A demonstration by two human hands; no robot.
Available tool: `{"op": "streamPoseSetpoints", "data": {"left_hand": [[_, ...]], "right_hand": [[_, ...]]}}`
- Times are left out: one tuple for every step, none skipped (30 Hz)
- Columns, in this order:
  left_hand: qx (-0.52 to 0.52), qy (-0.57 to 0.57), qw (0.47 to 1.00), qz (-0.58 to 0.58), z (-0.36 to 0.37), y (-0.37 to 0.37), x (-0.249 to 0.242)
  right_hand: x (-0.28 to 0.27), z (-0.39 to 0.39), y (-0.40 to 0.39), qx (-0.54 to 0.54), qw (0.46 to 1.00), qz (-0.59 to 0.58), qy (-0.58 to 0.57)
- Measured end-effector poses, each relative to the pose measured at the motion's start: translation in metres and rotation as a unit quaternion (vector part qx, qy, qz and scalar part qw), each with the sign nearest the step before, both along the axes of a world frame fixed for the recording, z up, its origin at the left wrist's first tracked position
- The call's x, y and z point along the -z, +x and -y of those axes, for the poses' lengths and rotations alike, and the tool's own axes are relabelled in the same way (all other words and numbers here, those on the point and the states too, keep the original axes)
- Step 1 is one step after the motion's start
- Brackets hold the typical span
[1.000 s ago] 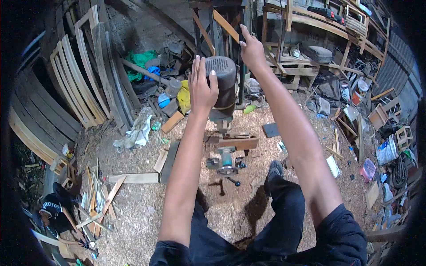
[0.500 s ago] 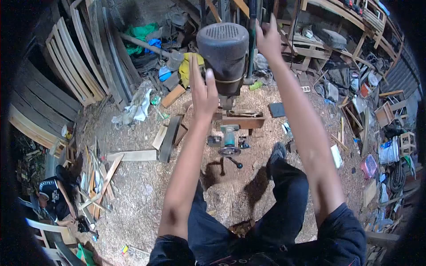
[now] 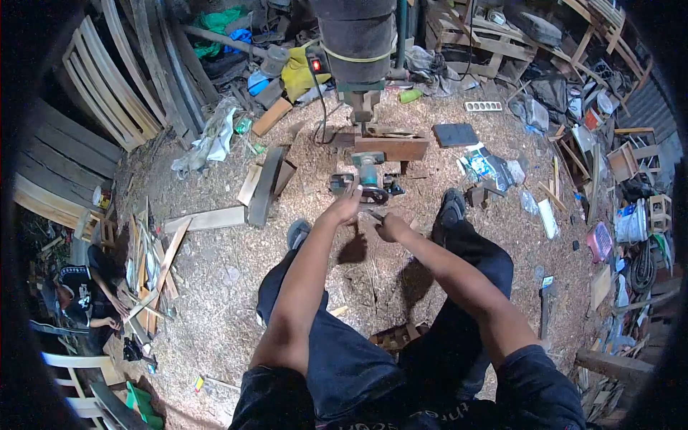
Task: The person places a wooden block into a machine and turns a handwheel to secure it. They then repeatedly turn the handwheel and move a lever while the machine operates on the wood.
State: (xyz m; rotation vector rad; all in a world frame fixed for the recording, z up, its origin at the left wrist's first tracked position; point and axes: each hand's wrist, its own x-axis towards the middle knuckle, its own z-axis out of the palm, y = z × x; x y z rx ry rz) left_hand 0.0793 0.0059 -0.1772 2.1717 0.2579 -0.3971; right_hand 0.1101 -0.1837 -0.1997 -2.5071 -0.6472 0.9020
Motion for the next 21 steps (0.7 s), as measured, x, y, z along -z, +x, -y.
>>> {"op": "streamPoseSetpoints", "data": {"left_hand": [[-0.002, -0.004, 1.000, -0.008, 0.000, -0.001, -0.007], [-0.004, -0.007, 1.000, -0.016, 0.001, -0.001, -0.014], [0.005, 0.007, 1.000, -0.022, 0.000, -0.001, -0.014], [-0.006, -0.004, 0.999, -0.031, -0.001, -0.002, -0.014], [-0.017, -0.014, 0.999, -0.040, -0.001, -0.002, -0.013], [-0.027, -0.025, 0.998, -0.050, 0.000, -0.001, -0.015], [-0.036, -0.038, 0.996, -0.071, 0.001, -0.001, -0.018], [-0.046, -0.050, 0.993, -0.092, 0.000, -0.002, -0.021], [-0.054, -0.059, 0.990, -0.114, -0.002, -0.003, -0.023], [-0.057, -0.063, 0.988, -0.130, -0.003, -0.003, -0.021], [-0.062, -0.067, 0.985, -0.143, -0.005, -0.003, -0.020], [-0.067, -0.072, 0.983, -0.155, -0.007, -0.001, -0.018], [-0.070, -0.092, 0.984, -0.139, -0.013, 0.001, 0.001], [-0.072, -0.112, 0.983, -0.122, -0.017, 0.003, 0.020], [-0.074, -0.132, 0.983, -0.105, -0.017, 0.003, 0.018], [-0.072, -0.126, 0.984, -0.104, -0.018, 0.001, 0.016], [-0.069, -0.121, 0.985, -0.101, -0.021, 0.000, 0.012], [-0.067, -0.116, 0.986, -0.101, -0.020, -0.004, 0.002], [-0.067, -0.124, 0.985, -0.104, -0.020, -0.007, -0.002], [-0.065, -0.131, 0.984, -0.102, -0.022, -0.007, -0.007], [-0.063, -0.138, 0.983, -0.103, -0.023, -0.007, -0.008]], "right_hand": [[0.015, -0.001, -0.001, 0.019, 0.999, 0.034, 0.020], [0.030, -0.001, 0.002, 0.034, 0.998, 0.037, 0.036], [0.032, -0.002, 0.002, 0.050, 0.997, 0.037, 0.051], [0.034, -0.003, 0.001, 0.065, 0.995, 0.036, 0.066], [0.038, -0.007, 0.000, 0.072, 0.993, 0.057, 0.080], [0.041, -0.012, -0.002, 0.079, 0.990, 0.078, 0.093], [0.043, -0.014, -0.003, 0.084, 0.986, 0.098, 0.105], [0.045, -0.013, -0.001, 0.068, 0.987, 0.098, 0.104], [0.040, -0.013, -0.002, 0.053, 0.989, 0.096, 0.104], [0.034, -0.014, -0.005, 0.038, 0.989, 0.093, 0.105], [0.028, -0.016, -0.007, 0.037, 0.991, 0.090, 0.097], [0.019, -0.017, -0.006, 0.034, 0.992, 0.089, 0.088], [0.011, -0.017, -0.009, 0.032, 0.993, 0.086, 0.077], [0.003, -0.018, -0.012, 0.034, 0.992, 0.087, 0.081], [-0.003, -0.023, -0.014, 0.036, 0.992, 0.089, 0.085], [-0.007, -0.029, -0.017, 0.038, 0.991, 0.090, 0.090], [-0.006, -0.038, -0.018, 0.031, 0.990, 0.100, 0.096], [0.006, -0.046, -0.019, 0.026, 0.989, 0.109, 0.101], [0.018, -0.052, -0.019, 0.020, 0.987, 0.118, 0.106], [0.028, -0.054, -0.015, 0.004, 0.986, 0.122, 0.110], [0.033, -0.054, -0.013, -0.011, 0.986, 0.125, 0.113]]}}
